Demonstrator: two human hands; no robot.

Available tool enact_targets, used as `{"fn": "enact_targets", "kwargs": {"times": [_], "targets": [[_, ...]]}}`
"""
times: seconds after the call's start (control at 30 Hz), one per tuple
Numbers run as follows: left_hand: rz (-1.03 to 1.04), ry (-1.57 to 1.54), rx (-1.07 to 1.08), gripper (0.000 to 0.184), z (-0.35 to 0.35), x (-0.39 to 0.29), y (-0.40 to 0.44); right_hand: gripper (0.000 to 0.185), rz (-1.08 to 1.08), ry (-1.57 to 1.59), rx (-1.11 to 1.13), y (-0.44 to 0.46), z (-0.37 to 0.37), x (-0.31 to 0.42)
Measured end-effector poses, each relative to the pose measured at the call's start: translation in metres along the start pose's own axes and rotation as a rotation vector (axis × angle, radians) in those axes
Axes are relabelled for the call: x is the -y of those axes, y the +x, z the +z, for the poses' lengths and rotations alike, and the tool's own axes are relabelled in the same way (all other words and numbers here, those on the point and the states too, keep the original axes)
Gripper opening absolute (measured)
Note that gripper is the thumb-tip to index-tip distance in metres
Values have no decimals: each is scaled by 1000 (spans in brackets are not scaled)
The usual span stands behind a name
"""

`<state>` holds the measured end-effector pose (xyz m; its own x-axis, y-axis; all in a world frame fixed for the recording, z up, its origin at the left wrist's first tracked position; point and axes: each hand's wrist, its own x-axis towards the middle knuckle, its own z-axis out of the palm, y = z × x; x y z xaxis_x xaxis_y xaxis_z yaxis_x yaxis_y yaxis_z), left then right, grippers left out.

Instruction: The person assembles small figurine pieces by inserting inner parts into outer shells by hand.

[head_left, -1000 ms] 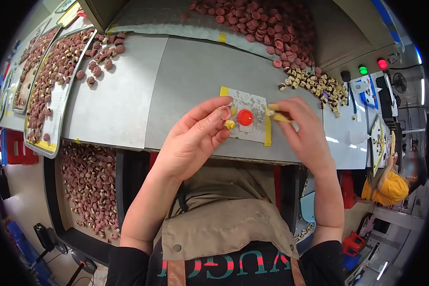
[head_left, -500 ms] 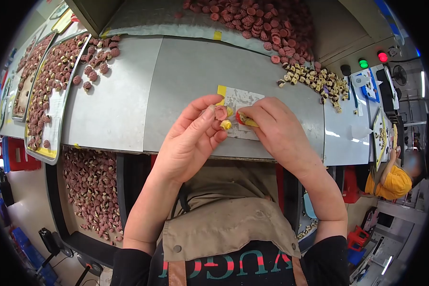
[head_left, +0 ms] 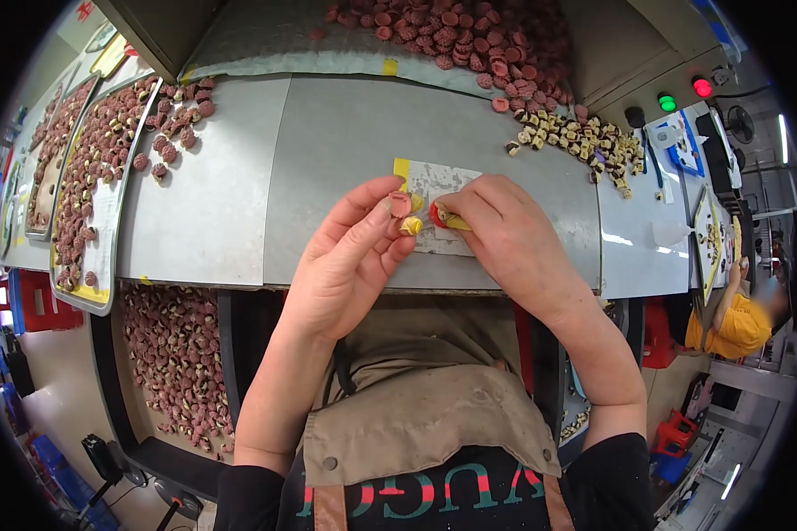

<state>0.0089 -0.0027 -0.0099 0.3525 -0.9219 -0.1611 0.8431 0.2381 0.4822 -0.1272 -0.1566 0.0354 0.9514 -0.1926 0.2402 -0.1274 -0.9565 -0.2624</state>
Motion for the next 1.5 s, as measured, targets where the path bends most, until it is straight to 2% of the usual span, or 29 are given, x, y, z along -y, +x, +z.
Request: {"fn": "enact_targets", "kwargs": {"times": [0.13,0.3,0.4,0.5,0.7,0.8,1.03,1.43,1.5], "targets": [[7,87,-52,41,8,0,-1,23,19,41,-29,-1,1,0],[4,44,-36,34,5,0,0,26,90,221,-51,-6,5,-9],[-9,44,-18,32,4,1,0,24,258,572,-93,-7,3,-9],[-16,95,-9,32,6,1,2,24,241,766,-191,-4,-3,-1],[-20,128,4,33,7,4,3,26,75,697,-222,8,-9,17],[-20,127,18,32,7,4,4,31,-67,468,-227,12,-2,15],[73,205,-65,28,16,10,4,34,59,541,-279,7,5,19],[-49,155,13,27,8,5,6,30,-2,555,-228,6,0,18],[-69,180,-38,27,14,2,4,30,-16,533,-245,5,1,19]]}}
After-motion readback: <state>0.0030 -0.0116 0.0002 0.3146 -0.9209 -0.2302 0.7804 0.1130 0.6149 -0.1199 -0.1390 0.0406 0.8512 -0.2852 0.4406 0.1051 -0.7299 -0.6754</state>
